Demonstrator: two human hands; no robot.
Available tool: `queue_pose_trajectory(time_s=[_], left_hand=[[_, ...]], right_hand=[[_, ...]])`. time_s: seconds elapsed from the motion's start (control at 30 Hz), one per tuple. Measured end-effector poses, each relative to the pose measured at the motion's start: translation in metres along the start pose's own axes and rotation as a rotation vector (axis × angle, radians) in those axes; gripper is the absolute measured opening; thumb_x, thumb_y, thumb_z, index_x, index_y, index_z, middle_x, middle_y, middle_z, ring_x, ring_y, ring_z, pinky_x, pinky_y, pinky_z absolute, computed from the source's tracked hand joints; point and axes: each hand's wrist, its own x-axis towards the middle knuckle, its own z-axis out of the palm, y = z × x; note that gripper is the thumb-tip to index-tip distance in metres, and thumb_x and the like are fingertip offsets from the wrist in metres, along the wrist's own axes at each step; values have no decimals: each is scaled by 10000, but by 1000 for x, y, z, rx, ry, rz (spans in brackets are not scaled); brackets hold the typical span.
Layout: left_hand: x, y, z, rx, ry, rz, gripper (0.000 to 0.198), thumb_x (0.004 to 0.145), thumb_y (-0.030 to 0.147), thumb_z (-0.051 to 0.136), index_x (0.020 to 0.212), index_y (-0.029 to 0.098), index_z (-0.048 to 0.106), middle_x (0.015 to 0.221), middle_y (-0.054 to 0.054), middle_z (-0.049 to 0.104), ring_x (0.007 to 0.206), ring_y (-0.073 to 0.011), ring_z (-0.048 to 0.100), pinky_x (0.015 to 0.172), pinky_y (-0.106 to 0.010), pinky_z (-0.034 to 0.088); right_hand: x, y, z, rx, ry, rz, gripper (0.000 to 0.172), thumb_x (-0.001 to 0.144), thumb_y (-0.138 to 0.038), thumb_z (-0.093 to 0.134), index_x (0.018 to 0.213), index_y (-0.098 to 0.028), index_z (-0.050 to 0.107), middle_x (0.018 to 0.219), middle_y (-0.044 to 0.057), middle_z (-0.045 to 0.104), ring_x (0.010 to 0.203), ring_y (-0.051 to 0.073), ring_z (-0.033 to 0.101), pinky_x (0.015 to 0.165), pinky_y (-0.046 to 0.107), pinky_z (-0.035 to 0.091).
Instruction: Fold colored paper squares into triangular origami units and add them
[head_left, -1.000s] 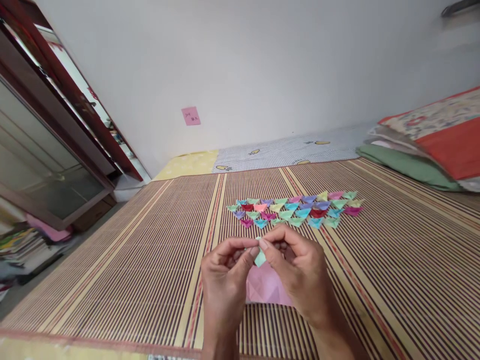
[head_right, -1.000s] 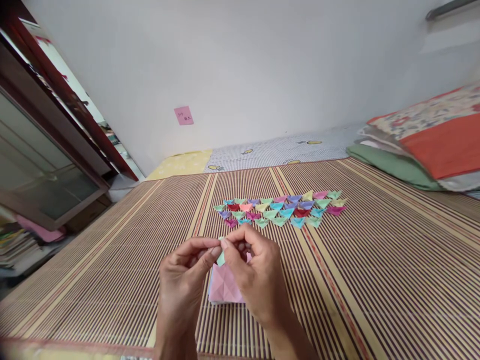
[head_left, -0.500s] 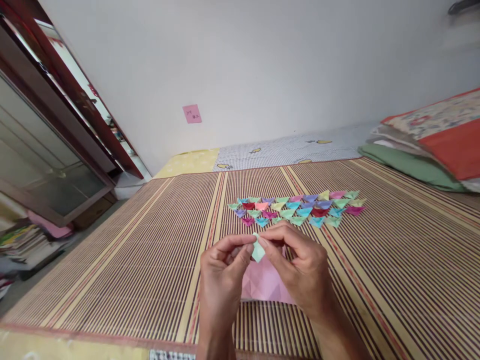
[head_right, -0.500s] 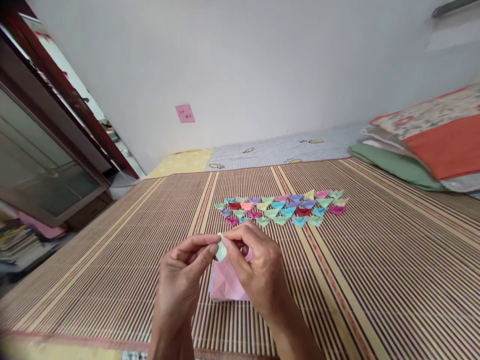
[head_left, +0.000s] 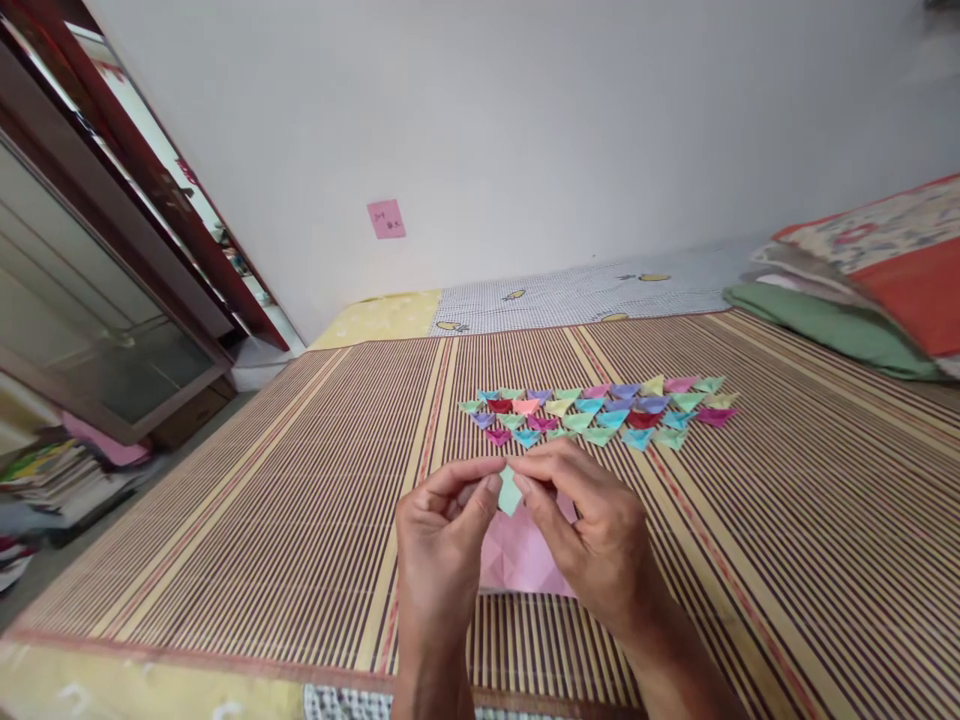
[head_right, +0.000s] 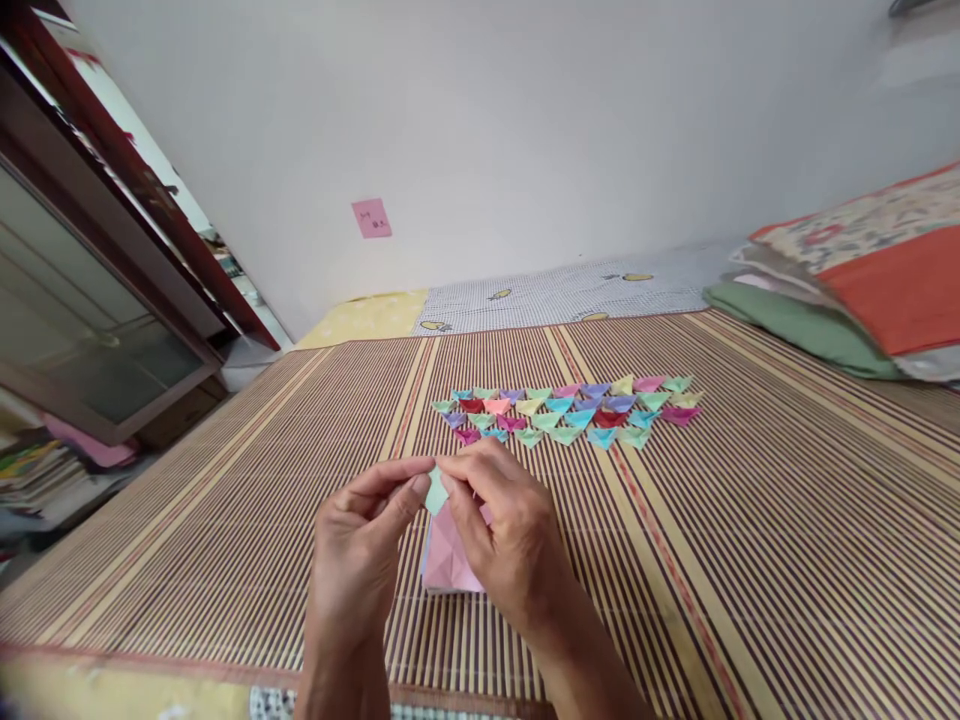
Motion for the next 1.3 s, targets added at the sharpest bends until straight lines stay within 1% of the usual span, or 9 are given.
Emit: queue_pose_trajectory(time_s=[0.2,0.37,0.43,0.6,0.7,0.8,1.0,1.17,1.3], left_hand=[[1,-2,1,-70,19,-37,143,752,231,876,880,182,837,815,-54,810,753,-149,739,716,-218,592],[6,-6,-3,-186,65,-73,179,696,225,914,857,197,842,803,-41,809,717,-114,720,693,-177,570],[7,-5,-4,-201,64,-81,171,696,219,912,850,194,843,803,-42,809,723,-114,723,699,-175,571],[4,0,-6,-154,-3,-76,129,748,226,872,865,178,846,765,-45,794,689,-124,711,683,-197,581],[3,2,-8,-97,-42,-48,95,804,235,826,882,186,848,738,-43,787,667,-138,720,696,-228,600],[2,2,-9,-28,-71,-2,92,855,252,788,897,201,851,743,-39,789,680,-134,732,710,-214,599],[2,5,-10,22,-135,35,133,772,207,867,904,217,852,747,-31,777,692,-129,725,675,-189,590],[2,7,-11,68,-137,84,88,800,179,841,878,218,851,751,-29,778,700,-139,741,691,-203,610],[3,4,-12,45,-127,87,95,803,159,838,881,212,837,727,-17,779,684,-130,744,684,-192,616]], right_hand=[[-1,-4,-1,24,30,101,138,976,-111,596,969,-218,683,898,23,670,811,166,662,692,294,555],[1,-5,-7,55,-113,61,226,928,-56,587,1027,-224,701,1029,39,673,949,178,670,813,310,574],[2,-5,-8,44,-126,53,230,921,-53,619,1050,-225,702,1042,40,672,944,177,670,827,312,579],[1,-1,-5,52,-96,20,162,971,-86,608,986,-226,688,963,37,668,898,183,682,782,316,585],[1,0,-3,72,-92,31,171,1000,-104,560,925,-221,661,923,34,647,885,184,670,767,313,571],[1,-1,-3,99,-99,69,198,1015,-125,536,869,-218,633,889,27,617,871,185,647,763,315,547],[1,-2,-4,131,-105,98,175,1003,-123,562,857,-210,605,847,4,603,806,160,618,721,291,498],[1,-4,-4,125,-120,102,175,992,-103,566,852,-202,603,839,-1,623,807,152,620,739,290,483],[0,-6,-1,95,-93,108,167,968,-93,586,838,-197,596,834,-4,619,806,145,619,740,279,479]])
